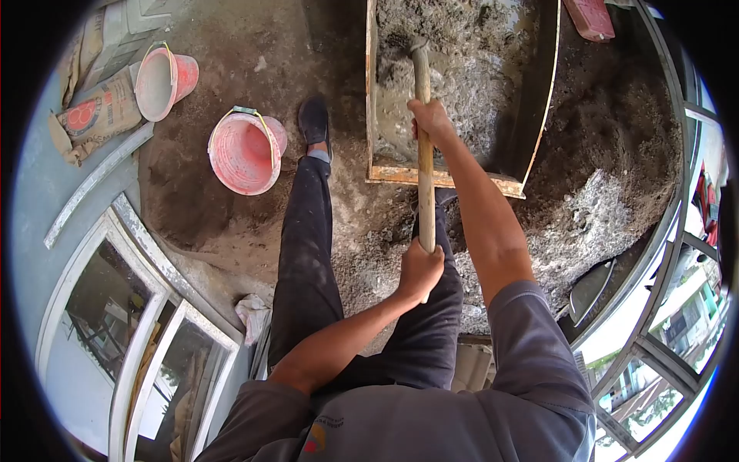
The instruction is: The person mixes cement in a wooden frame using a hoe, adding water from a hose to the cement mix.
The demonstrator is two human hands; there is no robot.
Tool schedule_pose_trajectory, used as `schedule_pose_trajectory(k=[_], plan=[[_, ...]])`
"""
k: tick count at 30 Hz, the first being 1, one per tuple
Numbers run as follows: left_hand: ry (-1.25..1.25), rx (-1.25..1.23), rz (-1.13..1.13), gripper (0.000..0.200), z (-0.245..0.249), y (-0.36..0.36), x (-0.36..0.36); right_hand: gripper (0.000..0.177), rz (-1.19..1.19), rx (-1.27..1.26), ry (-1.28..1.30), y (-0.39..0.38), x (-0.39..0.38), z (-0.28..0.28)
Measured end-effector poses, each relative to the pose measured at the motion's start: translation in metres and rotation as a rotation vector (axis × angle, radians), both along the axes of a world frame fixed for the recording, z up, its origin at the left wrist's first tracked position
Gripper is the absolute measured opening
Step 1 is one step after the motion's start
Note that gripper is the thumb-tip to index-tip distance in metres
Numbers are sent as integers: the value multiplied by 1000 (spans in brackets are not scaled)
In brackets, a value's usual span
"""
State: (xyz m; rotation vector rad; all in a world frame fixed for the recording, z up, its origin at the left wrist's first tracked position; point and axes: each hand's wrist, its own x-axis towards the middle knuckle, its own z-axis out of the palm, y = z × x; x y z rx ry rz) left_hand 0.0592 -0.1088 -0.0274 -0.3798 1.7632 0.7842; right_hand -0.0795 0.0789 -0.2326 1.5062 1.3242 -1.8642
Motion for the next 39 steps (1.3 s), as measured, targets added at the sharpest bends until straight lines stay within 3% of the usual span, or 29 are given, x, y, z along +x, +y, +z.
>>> schedule_pose_trajectory(k=[2, 6, 10, 12, 15, 19, 21, 24, 29, 34, 39], plan=[[2, 12, 4, 23, 4, -14, 40, 34, -71, 5, -29, -11, 30, 17], [-14, 28, -274, 29, 55, -38, 62, 28, -243, -10, -92, -11, 84, 61], [-54, 145, -349, 33, 68, -49, 50, 25, -306, 180, -24, 17, 78, 133], [75, 181, -377, 32, 47, -43, 29, 23, -364, 243, 100, 41, 49, 150], [250, 212, -389, 28, 10, -14, -39, 20, -435, 298, 274, 76, -9, 139], [402, 179, -383, 28, -48, -8, -95, 22, -400, 311, 252, 71, -78, 75], [312, 117, -318, 28, -50, -8, -98, 27, -332, 254, 215, 53, -84, 22], [110, 49, -123, 28, -57, -21, -63, 31, -115, 221, 91, 27, -74, -1], [112, 42, -101, 25, -21, -11, -32, 36, -130, 132, 9, 14, -29, -16], [4, -8, -125, 26, 11, -22, 27, 31, -130, 52, -52, -11, 38, 4], [-83, 35, -331, 30, 60, -53, 55, 26, -271, 40, -108, -16, 88, 76]])
